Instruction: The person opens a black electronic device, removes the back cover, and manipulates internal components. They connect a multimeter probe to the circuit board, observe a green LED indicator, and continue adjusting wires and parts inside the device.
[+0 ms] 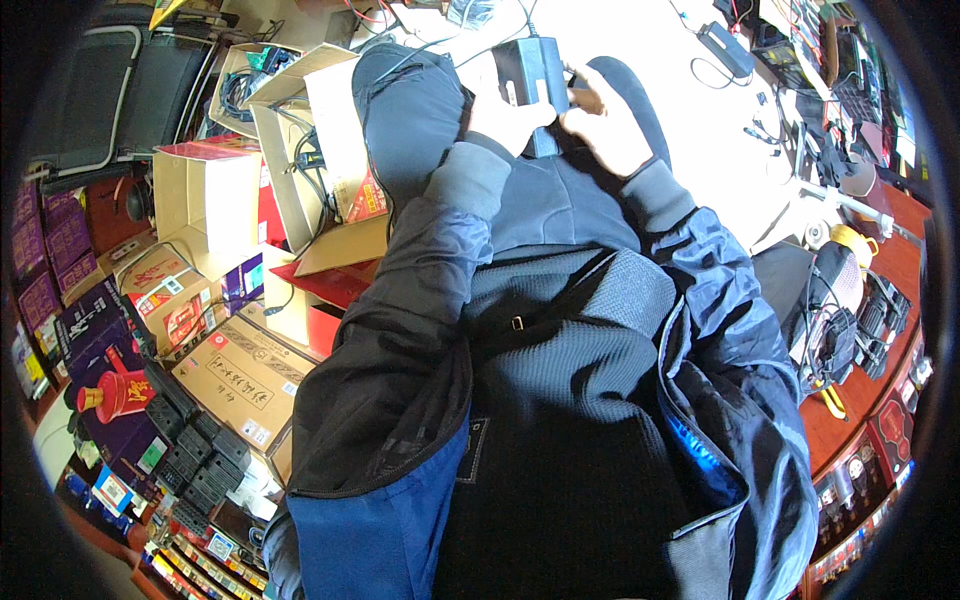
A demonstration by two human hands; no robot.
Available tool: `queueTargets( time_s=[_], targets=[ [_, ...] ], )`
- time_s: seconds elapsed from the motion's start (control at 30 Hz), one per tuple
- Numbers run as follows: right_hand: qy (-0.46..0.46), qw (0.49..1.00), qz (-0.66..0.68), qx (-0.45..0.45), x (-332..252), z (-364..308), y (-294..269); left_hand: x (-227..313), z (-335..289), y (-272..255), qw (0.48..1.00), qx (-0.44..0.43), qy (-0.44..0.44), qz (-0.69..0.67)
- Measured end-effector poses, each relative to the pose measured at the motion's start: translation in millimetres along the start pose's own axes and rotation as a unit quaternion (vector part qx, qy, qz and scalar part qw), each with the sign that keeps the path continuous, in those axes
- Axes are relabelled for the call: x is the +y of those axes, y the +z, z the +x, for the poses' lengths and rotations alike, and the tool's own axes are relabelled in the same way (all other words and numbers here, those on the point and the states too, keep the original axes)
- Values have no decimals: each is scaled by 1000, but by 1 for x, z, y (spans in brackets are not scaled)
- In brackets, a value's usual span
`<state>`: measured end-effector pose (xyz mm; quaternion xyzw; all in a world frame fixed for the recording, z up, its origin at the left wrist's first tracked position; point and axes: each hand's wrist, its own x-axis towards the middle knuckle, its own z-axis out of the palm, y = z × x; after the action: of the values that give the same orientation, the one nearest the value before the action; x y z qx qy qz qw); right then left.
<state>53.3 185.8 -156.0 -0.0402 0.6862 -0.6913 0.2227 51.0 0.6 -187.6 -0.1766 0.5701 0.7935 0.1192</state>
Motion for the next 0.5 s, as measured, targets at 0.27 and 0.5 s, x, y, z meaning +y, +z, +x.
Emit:
queueTargets(
  time_s=[0.27,0.5],
  targets=[
    [-57,998,-26,33,-3,15,-8,0,-10,8,989,-62,-9,134],
    [-58,998,6,9,3,18,-13,-3,-7,3,991,-93,-35,86]
  ],
)
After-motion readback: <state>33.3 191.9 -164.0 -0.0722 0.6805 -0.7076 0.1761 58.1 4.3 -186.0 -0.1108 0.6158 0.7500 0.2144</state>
